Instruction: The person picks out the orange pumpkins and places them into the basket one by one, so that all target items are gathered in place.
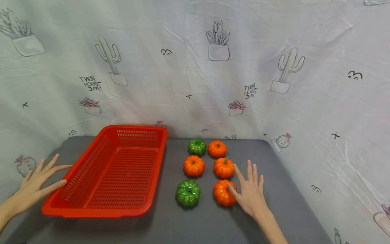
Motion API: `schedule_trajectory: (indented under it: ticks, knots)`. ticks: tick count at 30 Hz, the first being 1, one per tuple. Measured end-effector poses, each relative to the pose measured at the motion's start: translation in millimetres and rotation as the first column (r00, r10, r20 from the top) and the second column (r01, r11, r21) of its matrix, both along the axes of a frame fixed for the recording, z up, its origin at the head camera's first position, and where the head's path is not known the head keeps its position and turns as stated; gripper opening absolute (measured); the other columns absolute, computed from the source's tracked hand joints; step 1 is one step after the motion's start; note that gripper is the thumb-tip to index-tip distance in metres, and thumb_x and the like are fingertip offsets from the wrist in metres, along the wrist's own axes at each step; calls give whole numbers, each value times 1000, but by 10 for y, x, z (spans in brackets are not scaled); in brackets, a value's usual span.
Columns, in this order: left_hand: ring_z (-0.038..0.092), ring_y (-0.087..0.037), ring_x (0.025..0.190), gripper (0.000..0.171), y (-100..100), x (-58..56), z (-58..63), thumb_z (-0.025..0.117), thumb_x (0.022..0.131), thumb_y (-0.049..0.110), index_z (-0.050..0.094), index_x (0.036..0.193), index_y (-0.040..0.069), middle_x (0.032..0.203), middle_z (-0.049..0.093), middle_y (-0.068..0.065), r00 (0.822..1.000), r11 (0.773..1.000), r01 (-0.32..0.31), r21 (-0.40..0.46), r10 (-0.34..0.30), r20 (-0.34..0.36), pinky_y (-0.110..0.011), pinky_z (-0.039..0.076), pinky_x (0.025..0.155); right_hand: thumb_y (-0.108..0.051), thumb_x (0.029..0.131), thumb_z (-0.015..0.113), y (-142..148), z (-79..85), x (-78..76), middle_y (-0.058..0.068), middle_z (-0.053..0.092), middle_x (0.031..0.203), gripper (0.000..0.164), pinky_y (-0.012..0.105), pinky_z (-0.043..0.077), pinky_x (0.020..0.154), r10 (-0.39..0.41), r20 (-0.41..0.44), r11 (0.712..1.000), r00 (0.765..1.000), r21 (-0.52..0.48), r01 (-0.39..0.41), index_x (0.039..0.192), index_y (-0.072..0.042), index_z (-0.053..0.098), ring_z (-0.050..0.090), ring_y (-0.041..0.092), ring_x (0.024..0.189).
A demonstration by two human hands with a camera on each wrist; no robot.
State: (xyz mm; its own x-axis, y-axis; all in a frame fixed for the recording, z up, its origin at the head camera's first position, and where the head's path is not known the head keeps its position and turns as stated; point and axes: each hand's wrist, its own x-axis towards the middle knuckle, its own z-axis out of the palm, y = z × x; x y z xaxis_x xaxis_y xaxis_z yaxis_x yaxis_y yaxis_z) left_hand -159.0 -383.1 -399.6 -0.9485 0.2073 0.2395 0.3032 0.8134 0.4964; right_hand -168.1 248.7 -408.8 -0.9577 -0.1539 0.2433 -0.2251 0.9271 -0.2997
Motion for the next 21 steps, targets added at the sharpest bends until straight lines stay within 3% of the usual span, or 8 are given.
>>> schedule_trajectory:
  ticks: [5,12,14,16,18,19,21]
  knots:
    - [-21,-34,141,56,66,-21,-25,59,93,10,41,145,12,160,-3,0,995,985,87,147,-79,-58,-80,-15,86,-47,94,56,13,-26,50,31,0,154,70,75,7,98,18,38,998,999,-57,-16,150,-14,32,-4,48,141]
    - [-12,-11,144,43,137,-49,-125,54,93,0,50,135,7,158,18,10,985,941,174,292,-164,-59,-80,-11,89,-39,94,59,36,-34,86,32,3,154,63,76,9,96,83,67,981,994,-181,-70,147,-12,38,-2,51,140]
    - [-2,-2,143,43,130,-53,-132,51,94,-2,48,136,6,157,21,10,982,934,188,304,-182,-47,-62,-3,109,-37,94,60,32,-50,78,31,4,154,62,76,10,96,101,67,974,993,-208,-85,147,-11,39,-2,51,140]
    - [8,6,140,42,127,-62,-127,49,96,-2,46,138,5,156,22,10,979,928,198,316,-200,-28,-34,12,115,-35,94,61,25,-67,70,30,5,155,61,76,12,96,110,57,968,992,-233,-94,146,-10,40,-1,51,140]
    - [16,11,136,42,133,-70,-117,48,97,-1,44,139,4,157,20,10,977,927,206,314,-212,-15,-12,26,101,-33,93,62,19,-80,61,28,8,155,61,76,14,95,113,37,962,993,-252,-100,145,-9,41,2,51,139]
    - [20,11,135,41,138,-75,-114,47,97,-2,45,138,3,157,21,8,976,925,212,314,-217,-19,-7,31,91,-31,93,63,15,-86,56,28,10,154,60,76,15,95,115,26,960,993,-260,-105,144,-9,42,4,51,139]
    - [24,9,134,39,158,-86,-109,46,97,-4,47,136,1,157,22,4,972,915,229,331,-233,-30,-10,40,85,-28,92,65,10,-98,49,29,13,154,59,77,17,94,121,7,955,993,-272,-115,143,-7,44,7,53,138]
